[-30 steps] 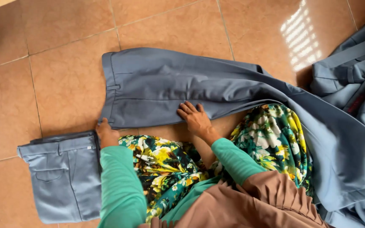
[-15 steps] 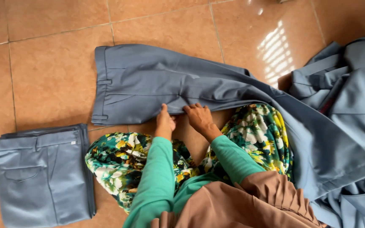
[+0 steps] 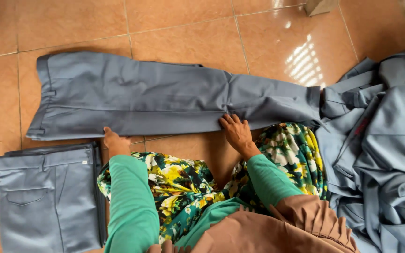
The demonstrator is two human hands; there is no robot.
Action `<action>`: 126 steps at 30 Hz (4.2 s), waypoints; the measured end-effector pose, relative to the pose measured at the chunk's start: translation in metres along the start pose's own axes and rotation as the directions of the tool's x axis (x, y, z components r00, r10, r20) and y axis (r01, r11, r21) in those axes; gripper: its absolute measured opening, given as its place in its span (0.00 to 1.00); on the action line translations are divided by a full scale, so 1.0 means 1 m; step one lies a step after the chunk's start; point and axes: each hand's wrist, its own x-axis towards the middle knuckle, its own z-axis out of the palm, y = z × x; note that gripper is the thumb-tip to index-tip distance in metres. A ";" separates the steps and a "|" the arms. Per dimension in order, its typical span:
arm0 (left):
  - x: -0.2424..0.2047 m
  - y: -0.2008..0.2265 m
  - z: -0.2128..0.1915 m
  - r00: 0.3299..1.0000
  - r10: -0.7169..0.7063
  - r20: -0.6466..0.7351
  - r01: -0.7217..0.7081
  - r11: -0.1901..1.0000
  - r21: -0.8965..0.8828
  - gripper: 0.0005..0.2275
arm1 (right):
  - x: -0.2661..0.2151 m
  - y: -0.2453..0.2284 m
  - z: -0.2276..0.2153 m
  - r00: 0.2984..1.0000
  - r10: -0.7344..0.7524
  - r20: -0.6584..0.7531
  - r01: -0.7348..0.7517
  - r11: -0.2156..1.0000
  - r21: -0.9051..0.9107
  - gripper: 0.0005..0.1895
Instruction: Folding grey trousers into neat rectangles on the floor in a production environment.
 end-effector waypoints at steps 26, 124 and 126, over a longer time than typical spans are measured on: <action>-0.237 -0.041 0.112 0.957 -0.020 0.291 0.063 0.988 -0.142 0.40 | -0.010 0.048 0.005 0.996 0.076 -0.038 -0.078 0.995 -0.058 0.28; -0.201 -0.055 0.037 0.983 0.031 0.180 -0.020 0.998 -0.060 0.37 | 0.015 0.133 0.059 0.698 0.662 0.272 -0.438 0.095 0.894 0.21; -0.202 -0.053 0.037 0.984 0.028 0.176 -0.022 0.999 -0.032 0.38 | 0.016 0.139 0.101 0.645 0.678 0.352 -0.607 0.175 0.776 0.24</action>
